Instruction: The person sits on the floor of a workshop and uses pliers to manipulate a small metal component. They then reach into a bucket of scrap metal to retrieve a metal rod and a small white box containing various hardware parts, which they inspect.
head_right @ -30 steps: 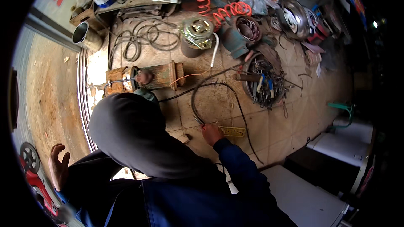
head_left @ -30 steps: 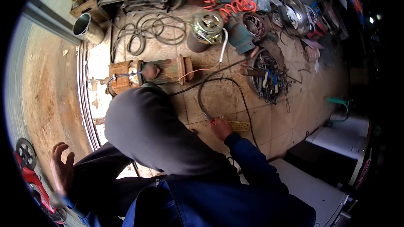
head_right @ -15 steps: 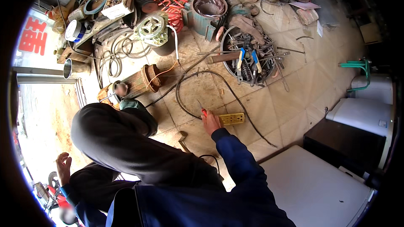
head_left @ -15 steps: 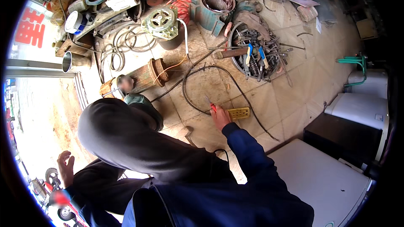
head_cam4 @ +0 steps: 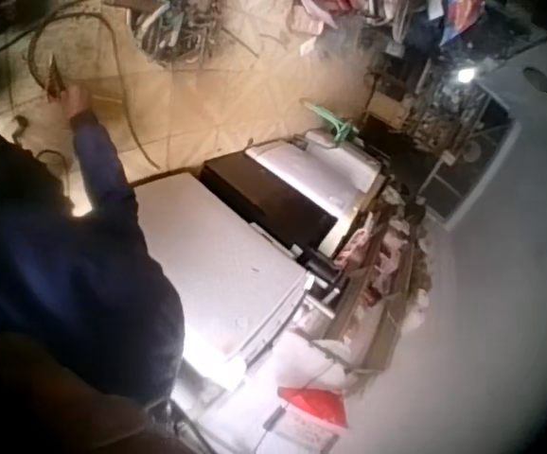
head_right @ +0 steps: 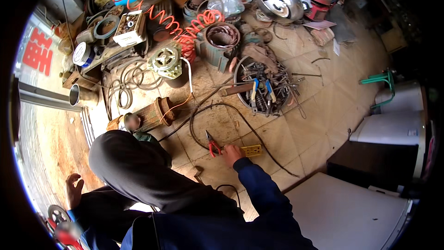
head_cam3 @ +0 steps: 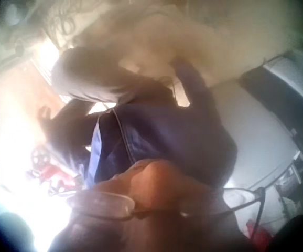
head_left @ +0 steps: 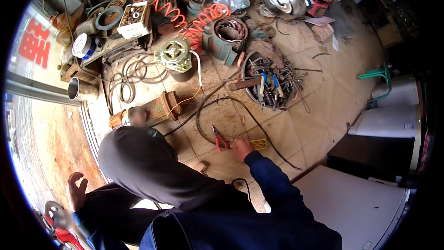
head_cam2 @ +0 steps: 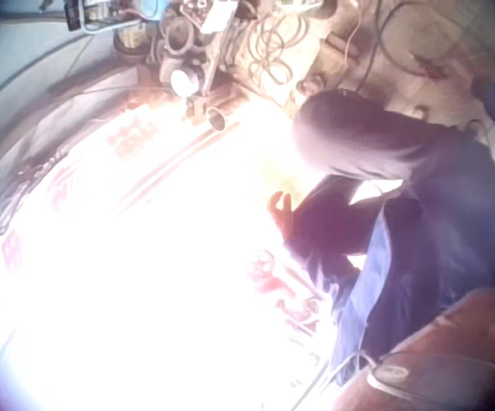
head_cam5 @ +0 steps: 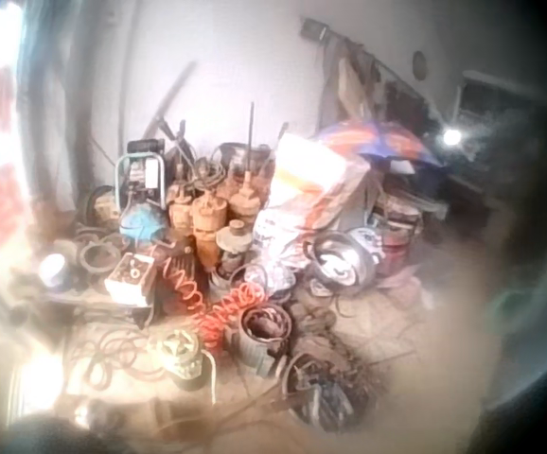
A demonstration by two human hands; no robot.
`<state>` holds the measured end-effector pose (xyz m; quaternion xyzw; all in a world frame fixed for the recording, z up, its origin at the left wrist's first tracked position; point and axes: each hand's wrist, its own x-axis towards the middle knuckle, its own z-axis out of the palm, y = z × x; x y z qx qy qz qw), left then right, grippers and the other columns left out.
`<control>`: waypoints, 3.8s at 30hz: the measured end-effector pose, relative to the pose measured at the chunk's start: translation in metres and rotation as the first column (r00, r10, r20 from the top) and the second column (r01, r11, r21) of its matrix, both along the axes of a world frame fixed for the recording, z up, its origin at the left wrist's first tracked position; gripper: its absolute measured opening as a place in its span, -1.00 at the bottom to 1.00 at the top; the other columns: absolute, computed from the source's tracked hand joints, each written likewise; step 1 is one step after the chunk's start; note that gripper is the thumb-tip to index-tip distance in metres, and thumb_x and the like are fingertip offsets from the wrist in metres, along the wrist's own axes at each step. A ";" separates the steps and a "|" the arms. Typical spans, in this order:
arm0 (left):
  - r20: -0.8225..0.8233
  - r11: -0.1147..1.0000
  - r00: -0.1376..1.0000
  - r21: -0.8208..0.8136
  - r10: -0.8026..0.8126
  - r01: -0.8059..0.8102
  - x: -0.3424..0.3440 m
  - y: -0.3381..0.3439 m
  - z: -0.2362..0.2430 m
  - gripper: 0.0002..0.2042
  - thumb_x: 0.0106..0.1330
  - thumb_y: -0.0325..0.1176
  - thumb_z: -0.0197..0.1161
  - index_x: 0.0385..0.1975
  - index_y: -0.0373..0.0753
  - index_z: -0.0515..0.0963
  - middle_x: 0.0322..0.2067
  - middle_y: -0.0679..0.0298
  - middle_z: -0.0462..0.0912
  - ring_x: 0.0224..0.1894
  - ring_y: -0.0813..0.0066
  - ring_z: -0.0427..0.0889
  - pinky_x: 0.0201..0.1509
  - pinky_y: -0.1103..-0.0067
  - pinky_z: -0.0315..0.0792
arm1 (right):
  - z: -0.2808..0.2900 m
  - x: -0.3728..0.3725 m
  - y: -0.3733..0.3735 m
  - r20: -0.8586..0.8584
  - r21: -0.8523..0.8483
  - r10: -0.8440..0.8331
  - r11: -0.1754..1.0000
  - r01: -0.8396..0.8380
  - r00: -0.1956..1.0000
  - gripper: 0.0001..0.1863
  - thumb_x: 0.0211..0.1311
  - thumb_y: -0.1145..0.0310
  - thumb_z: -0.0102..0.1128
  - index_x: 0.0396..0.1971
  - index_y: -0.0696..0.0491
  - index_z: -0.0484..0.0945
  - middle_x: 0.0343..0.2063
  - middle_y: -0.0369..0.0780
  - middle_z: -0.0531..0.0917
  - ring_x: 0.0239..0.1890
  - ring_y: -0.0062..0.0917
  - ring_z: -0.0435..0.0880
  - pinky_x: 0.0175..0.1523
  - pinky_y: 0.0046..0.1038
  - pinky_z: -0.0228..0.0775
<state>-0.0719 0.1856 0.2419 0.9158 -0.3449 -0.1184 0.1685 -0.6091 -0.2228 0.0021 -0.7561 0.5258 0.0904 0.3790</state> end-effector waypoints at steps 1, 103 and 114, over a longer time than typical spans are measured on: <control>-0.007 1.000 1.000 -0.004 -0.003 0.003 0.001 -0.003 0.000 -0.75 0.22 -0.49 0.37 -0.12 -0.38 0.59 -0.07 0.04 0.68 0.02 0.15 0.64 0.18 0.35 0.47 | 0.000 -0.006 -0.010 0.016 -0.023 -0.037 0.999 0.037 0.999 -0.75 0.29 0.24 0.23 -0.32 0.15 0.64 -0.26 0.13 0.68 -0.16 0.07 0.66 -0.07 0.02 0.51; -0.552 -0.106 0.292 -0.345 -0.781 -0.933 -0.046 -0.153 0.075 -0.70 0.50 -0.05 0.12 -0.17 -0.19 0.45 -0.48 0.28 0.52 -0.40 0.34 0.53 -0.15 0.34 0.48 | 0.330 0.404 0.107 0.785 -0.536 0.619 0.658 -0.529 -0.024 -0.65 -0.09 0.52 0.65 -0.32 0.16 0.63 -0.26 -0.13 0.74 -0.20 -0.37 0.76 -0.07 -0.41 0.61; -0.622 -0.132 0.340 -0.355 -0.706 -0.925 -0.049 -0.149 0.080 -0.70 0.47 -0.06 0.14 -0.15 -0.20 0.46 -0.43 0.30 0.56 -0.34 0.34 0.56 -0.08 0.36 0.46 | 0.329 0.401 0.111 0.776 -0.539 0.630 0.660 -0.524 -0.004 -0.73 -0.07 0.52 0.64 -0.40 0.16 0.66 -0.26 -0.13 0.74 -0.21 -0.36 0.76 -0.11 -0.43 0.61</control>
